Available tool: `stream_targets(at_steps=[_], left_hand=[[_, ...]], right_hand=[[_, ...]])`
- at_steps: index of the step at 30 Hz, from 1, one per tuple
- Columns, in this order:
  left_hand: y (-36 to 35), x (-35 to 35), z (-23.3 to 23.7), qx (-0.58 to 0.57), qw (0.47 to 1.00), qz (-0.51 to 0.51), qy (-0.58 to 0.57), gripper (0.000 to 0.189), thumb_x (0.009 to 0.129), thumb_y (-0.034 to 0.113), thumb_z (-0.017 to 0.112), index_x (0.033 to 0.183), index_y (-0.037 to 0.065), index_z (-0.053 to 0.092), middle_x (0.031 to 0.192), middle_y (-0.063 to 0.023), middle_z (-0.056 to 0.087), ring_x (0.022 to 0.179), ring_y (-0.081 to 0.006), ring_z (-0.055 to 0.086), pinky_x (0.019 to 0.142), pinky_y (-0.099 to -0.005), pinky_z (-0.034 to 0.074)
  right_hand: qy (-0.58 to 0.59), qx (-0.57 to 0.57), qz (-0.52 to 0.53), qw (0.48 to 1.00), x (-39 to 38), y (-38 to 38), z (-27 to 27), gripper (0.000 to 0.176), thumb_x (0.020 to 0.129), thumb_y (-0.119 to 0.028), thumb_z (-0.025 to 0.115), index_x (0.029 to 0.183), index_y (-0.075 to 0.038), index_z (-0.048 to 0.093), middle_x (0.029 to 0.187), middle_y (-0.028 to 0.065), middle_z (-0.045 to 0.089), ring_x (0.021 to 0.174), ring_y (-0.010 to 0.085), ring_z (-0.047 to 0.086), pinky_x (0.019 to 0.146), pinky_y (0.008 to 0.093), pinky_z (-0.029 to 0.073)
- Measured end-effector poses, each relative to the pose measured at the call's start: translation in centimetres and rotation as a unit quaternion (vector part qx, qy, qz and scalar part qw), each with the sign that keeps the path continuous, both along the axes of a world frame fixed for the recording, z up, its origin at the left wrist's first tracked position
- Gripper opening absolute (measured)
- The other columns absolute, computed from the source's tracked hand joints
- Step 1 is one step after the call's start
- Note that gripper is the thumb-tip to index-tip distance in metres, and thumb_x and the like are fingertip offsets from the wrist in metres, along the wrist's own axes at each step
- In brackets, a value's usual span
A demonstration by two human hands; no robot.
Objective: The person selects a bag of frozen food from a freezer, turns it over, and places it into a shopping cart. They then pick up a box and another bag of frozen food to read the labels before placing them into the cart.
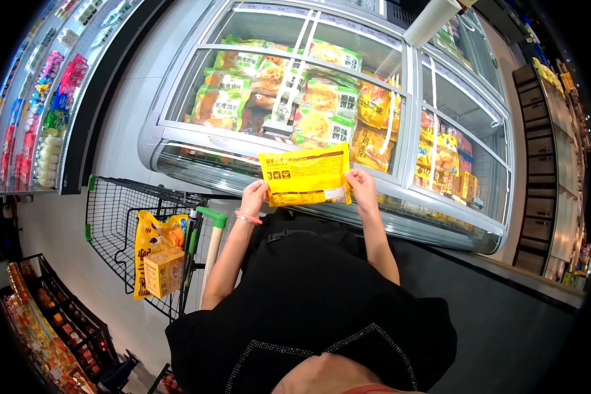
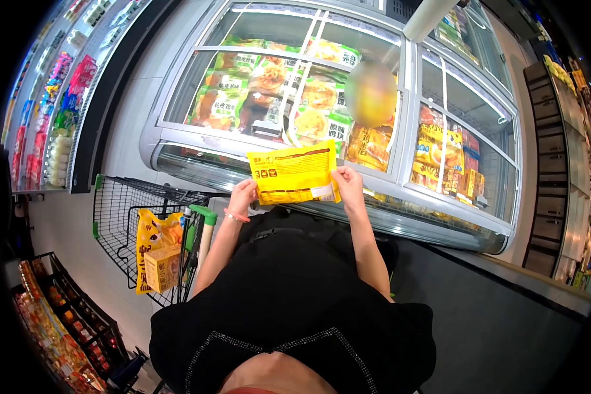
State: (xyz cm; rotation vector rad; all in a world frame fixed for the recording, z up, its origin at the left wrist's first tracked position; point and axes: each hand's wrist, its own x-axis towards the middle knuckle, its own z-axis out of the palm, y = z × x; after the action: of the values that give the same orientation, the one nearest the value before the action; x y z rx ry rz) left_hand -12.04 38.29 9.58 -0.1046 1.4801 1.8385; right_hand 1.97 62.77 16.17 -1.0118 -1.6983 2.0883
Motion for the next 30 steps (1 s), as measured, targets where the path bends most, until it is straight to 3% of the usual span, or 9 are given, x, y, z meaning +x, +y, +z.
stream_targets(at_steps=[30], left_hand=[[-1.7, 3.8, -1.3, -0.015, 0.998, 0.049, -0.023, 0.017, 0.087, 0.011, 0.052, 0.071, 0.006, 0.056, 0.058, 0.0072, 0.043, 0.049, -0.0013, 0.034, 0.046, -0.016, 0.027]], right_hand=[[0.011, 0.008, 0.038, 0.999, 2.0, -1.1, -2.0, 0.008, 0.083, -0.008, 0.059, 0.084, 0.001, 0.058, 0.077, 0.0027, 0.061, 0.068, 0.0068, 0.055, 0.063, 0.0201, 0.044]])
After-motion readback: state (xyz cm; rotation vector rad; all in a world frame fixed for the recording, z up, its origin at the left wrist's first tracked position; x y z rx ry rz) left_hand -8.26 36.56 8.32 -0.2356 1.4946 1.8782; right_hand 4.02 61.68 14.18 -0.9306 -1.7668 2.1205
